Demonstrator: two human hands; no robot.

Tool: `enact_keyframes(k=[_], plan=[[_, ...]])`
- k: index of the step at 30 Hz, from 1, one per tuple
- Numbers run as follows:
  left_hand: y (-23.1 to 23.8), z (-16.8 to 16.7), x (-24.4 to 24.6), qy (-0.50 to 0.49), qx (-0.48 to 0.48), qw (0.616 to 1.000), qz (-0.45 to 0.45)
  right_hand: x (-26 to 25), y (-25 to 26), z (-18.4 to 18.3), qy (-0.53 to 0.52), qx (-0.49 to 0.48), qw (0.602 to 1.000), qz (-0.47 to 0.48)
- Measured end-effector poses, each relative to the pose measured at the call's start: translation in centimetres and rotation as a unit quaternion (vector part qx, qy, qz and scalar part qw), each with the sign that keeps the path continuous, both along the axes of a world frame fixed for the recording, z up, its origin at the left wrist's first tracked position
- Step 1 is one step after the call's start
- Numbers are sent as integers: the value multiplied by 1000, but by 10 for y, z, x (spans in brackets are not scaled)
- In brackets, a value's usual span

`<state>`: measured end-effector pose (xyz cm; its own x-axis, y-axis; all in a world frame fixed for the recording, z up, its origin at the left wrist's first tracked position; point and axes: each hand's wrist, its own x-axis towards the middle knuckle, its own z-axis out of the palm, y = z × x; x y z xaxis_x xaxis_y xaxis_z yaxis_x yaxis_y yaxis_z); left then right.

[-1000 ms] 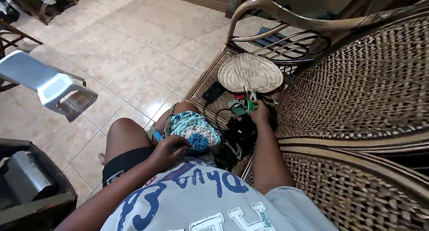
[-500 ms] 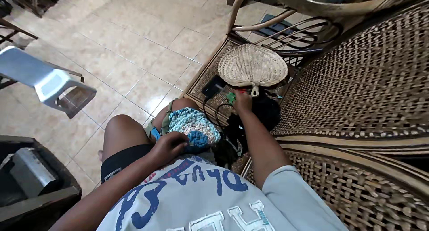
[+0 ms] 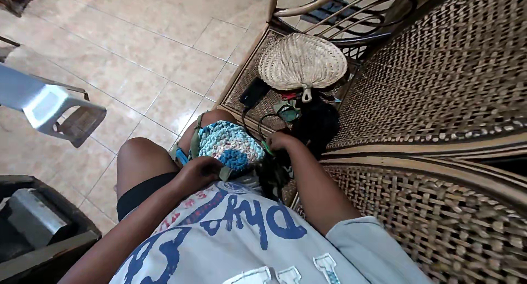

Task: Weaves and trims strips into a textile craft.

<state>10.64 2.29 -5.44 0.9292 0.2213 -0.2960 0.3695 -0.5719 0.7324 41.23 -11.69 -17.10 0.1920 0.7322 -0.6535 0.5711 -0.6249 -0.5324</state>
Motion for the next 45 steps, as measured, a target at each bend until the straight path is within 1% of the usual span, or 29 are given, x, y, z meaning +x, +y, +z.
enact_keyframes(k=[2, 4, 5, 6, 9, 11, 14, 16, 18, 21, 24, 26, 28, 30, 35, 39, 43, 45], plan=[[1, -3, -2, -12, -6, 1000, 0, -25, -13, -5, -12, -51, 999, -2], [1, -3, -4, -21, -7, 1000, 2, -53, -23, 5, -7, -89, 995, -55], [0, -3, -5, -25, -7, 1000, 1, -66, -27, 8, -10, -90, 992, -91], [0, -5, -6, -30, -6, 1000, -1, -78, -29, 7, -24, -92, 990, -107], [1, -9, -7, -39, -10, 999, -5, -112, -27, 1, -100, -102, 981, -128], [1, -9, -6, -35, -10, 999, -3, -123, -30, 3, -112, -86, 978, -154], [1, -7, -7, -23, -16, 1000, 1, -105, -36, 16, -76, -63, 985, -139], [3, -9, -8, -30, -20, 999, 0, -69, -34, 18, -64, -32, 991, -113], [4, -11, -8, -33, -24, 999, 0, -29, -34, 33, -44, -11, 994, -104], [5, -13, -8, -34, -31, 999, 2, 23, -50, 58, -13, 28, 989, -148], [4, -12, -6, -17, -35, 999, 2, 49, -63, 69, -11, 61, 970, -237], [4, -10, -5, -9, -34, 999, 3, 57, -64, 67, -59, 88, 947, -303], [4, -8, -5, -10, -36, 999, 5, 62, -62, 62, -123, 117, 925, -339], [4, -8, -6, -14, -39, 999, 8, 62, -61, 61, -156, 125, 912, -359], [5, -10, -6, -17, -39, 999, 5, 59, -62, 68, -185, 102, 898, -386], [7, -12, -6, -12, -47, 999, 6, 68, -70, 65, -122, 103, 907, -391], [6, -9, -6, -9, -45, 999, 9, 58, -64, 79, -203, 72, 892, -397], [4, -7, -5, -8, -38, 999, 10, 57, -66, 78, -210, 64, 895, -390]])
